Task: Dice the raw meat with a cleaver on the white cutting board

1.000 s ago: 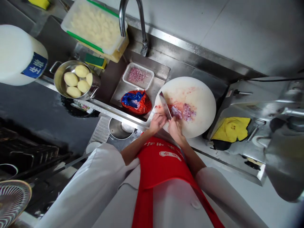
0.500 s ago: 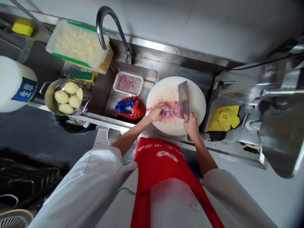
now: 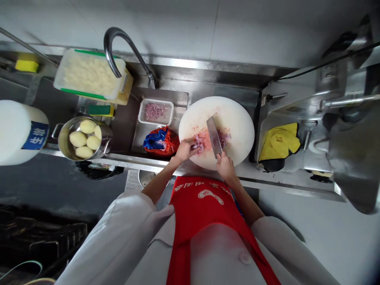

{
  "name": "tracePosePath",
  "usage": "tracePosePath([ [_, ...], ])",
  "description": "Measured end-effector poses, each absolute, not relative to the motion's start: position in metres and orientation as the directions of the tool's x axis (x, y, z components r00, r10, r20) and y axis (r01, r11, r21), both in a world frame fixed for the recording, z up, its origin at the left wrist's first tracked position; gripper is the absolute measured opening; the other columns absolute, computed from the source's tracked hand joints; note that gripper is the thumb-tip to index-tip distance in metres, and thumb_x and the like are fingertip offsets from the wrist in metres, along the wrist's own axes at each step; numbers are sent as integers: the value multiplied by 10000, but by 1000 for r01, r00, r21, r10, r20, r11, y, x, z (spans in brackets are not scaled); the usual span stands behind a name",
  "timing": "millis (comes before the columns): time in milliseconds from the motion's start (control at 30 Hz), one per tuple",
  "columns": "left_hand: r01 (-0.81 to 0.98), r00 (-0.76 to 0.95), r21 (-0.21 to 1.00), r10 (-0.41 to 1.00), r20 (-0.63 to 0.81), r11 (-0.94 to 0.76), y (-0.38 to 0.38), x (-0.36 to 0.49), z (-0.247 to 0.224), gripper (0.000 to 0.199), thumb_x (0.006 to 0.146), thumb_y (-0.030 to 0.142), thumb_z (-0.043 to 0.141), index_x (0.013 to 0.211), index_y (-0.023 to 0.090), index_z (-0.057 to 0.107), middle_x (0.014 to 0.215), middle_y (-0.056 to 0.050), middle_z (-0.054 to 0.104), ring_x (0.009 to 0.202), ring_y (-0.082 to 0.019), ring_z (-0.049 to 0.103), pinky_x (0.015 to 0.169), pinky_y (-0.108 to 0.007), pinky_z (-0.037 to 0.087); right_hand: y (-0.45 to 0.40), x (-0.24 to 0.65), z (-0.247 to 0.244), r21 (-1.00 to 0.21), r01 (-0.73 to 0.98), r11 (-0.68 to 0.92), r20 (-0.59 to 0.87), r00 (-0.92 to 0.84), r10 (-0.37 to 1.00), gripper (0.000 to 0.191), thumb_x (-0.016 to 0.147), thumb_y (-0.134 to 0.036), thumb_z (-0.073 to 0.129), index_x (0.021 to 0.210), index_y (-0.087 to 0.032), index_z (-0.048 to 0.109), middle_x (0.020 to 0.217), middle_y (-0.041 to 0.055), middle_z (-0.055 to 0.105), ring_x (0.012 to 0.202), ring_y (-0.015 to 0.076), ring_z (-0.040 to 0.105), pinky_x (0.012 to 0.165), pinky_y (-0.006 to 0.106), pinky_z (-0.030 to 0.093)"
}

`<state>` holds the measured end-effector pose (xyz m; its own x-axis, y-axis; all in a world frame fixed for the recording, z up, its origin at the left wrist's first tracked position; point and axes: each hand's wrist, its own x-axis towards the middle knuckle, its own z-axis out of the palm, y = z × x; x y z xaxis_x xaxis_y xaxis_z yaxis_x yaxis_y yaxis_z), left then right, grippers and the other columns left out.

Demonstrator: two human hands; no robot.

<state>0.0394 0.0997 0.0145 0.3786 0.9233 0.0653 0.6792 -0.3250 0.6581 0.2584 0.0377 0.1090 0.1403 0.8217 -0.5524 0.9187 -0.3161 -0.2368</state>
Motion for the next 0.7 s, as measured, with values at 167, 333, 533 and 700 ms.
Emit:
tracePosePath([
  [167, 704, 280, 652, 954, 109, -282, 113, 59, 8, 278, 884, 350, 665, 1115, 210, 731, 1135, -115, 616, 1043, -283, 578, 939, -460, 487, 49, 255, 108, -231, 921, -313, -539, 147, 829, 318, 1049, -293, 345, 1232, -125, 544, 1036, 158, 703, 999, 261, 670, 811, 310, 433],
  [333, 512, 421, 763, 890, 176, -394, 127, 66, 4, 358, 925, 209, 561, 1267, 249, 659, 1218, -86, 622, 1148, -251, 584, 1019, -439, 482, 51, 275, 100, -208, 922, -327, -519, 179, 836, 345, 1050, -319, 346, 1266, -112, 518, 1036, 168, 704, 986, 268, 676, 781, 312, 432],
  [533, 611, 156, 760, 975, 156, -220, 108, 54, 4, 246, 880, 187, 618, 1120, 171, 671, 1065, -104, 628, 1026, -238, 618, 929, -393, 533, 59, 272, 103, -208, 958, -198, -538, 57, 841, 345, 1051, -310, 341, 1262, -106, 522, 1019, 171, 715, 960, 275, 684, 770, 314, 430],
  [700, 634, 51, 756, 984, 170, -163, 96, 40, 0, 152, 953, 223, 535, 951, 178, 680, 948, -89, 648, 894, -207, 625, 837, -350, 543, 87, 256, 108, -222, 975, 4, -492, -116, 863, 371, 1051, -341, 329, 1289, -120, 509, 993, 167, 725, 921, 279, 690, 759, 315, 435],
])
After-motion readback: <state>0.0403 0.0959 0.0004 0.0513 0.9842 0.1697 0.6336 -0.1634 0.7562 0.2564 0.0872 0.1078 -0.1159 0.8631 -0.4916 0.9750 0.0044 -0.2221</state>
